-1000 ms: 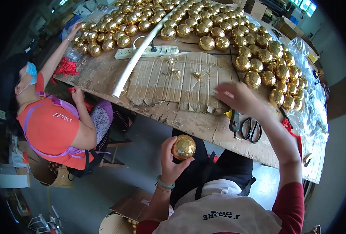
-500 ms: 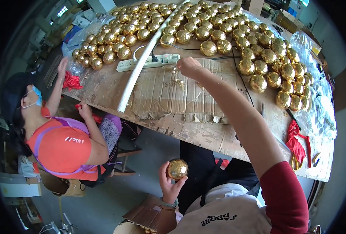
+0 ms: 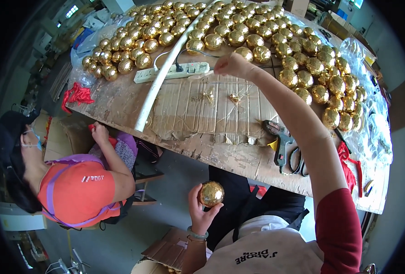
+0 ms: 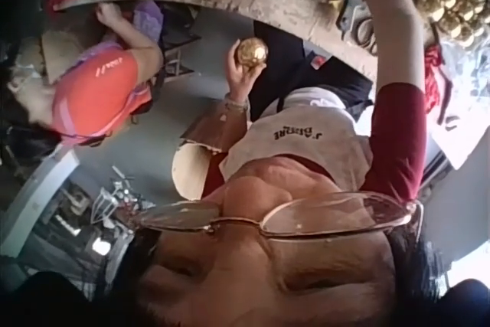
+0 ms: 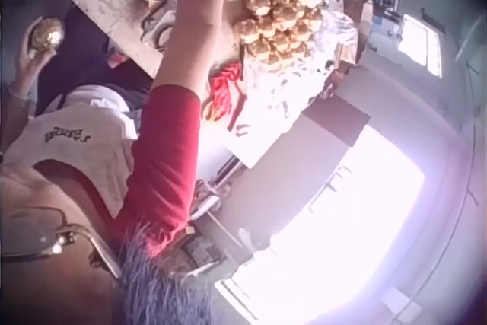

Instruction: The person glues metal caps and hangers onto gold Christmas ornaments using a hot glue gun.

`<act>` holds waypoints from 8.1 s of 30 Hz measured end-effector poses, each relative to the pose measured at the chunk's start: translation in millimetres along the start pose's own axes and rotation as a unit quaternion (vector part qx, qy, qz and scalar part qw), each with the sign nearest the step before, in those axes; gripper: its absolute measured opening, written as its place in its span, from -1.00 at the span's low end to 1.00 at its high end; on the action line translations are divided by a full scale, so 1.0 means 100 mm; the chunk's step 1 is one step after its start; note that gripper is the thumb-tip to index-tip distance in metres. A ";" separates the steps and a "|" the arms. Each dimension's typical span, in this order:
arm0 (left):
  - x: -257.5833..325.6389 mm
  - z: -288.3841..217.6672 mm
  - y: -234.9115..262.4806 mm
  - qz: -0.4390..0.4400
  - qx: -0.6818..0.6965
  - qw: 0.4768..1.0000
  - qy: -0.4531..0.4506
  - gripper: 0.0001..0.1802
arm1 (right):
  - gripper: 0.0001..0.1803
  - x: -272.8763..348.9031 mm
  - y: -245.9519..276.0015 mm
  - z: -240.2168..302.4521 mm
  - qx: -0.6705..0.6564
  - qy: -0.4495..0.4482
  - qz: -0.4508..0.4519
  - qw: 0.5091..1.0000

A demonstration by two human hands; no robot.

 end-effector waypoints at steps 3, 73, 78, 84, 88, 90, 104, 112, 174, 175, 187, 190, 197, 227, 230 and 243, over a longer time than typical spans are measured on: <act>0.03 -0.01 -0.03 0.005 0.001 1.000 -0.005 -0.12 | -0.87 0.16 0.04 0.08 0.118 0.019 0.041 0.992; 0.01 -0.63 -1.52 0.413 0.425 0.805 0.021 0.05 | -0.50 3.58 -0.65 0.87 -0.497 -0.029 -0.063 0.865; 0.00 -0.61 -1.52 0.389 0.373 0.842 0.025 0.07 | -0.78 3.54 -0.79 0.86 -0.411 0.003 -0.063 0.909; 0.01 -0.61 -1.48 0.380 0.352 0.855 0.020 0.05 | -0.85 3.59 -0.82 0.89 -0.468 -0.086 -0.038 0.879; 0.02 -0.61 -1.50 0.366 0.349 0.862 0.039 0.05 | -0.86 3.63 -0.82 0.84 -0.474 -0.113 -0.055 0.872; 0.00 -0.63 -1.51 0.364 0.334 0.868 0.036 0.05 | -0.84 3.66 -0.76 0.79 -0.423 -0.122 -0.084 0.894; -0.05 -0.88 -1.47 0.180 -0.136 0.960 -0.165 -0.13 | -0.82 3.61 0.03 1.70 0.137 0.115 -0.110 0.978; 0.01 -1.01 -1.52 0.155 -0.170 0.949 -0.213 -0.17 | -0.83 3.58 -0.07 1.73 0.127 0.127 -0.083 0.980; 0.09 -1.12 -1.71 0.156 -0.265 0.919 -0.249 -0.17 | -0.80 3.63 -0.03 1.86 0.272 0.171 0.032 0.946; 0.09 -1.12 -1.72 0.157 -0.265 0.918 -0.249 -0.17 | -0.80 3.63 -0.04 1.86 0.270 0.173 0.035 0.947; 0.09 -1.07 -1.77 0.153 -0.276 0.914 -0.254 -0.17 | -0.82 3.65 -0.09 1.82 0.270 0.172 0.051 0.946; 0.09 -1.06 -1.76 0.149 -0.275 0.916 -0.254 -0.17 | -0.82 3.66 -0.10 1.82 0.268 0.173 0.052 0.946; 0.09 -1.07 -1.75 0.148 -0.269 0.917 -0.256 -0.17 | -0.81 3.64 -0.13 1.82 0.276 0.175 0.059 0.943; 0.14 -0.97 -1.66 0.124 -0.233 0.937 -0.228 -0.16 | -0.92 3.41 -0.32 1.21 -0.239 -0.116 0.135 0.955; 0.13 -0.96 -1.66 0.125 -0.230 0.940 -0.221 -0.16 | -0.90 3.40 -0.34 1.14 -0.281 -0.129 0.140 0.941; 0.14 -1.02 -1.69 0.123 -0.241 0.934 -0.232 -0.16 | -0.88 3.44 -0.30 1.09 -0.263 -0.145 0.125 0.946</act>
Point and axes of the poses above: each hand's wrist, its own x-axis away from the middle knuckle, its own y-axis out of the back of the hand, z = x × y, the point moved 9 cm from there along -x, towards the middle knuckle, and after that the axes turned 9 degrees about y, right-handed, at the moved point
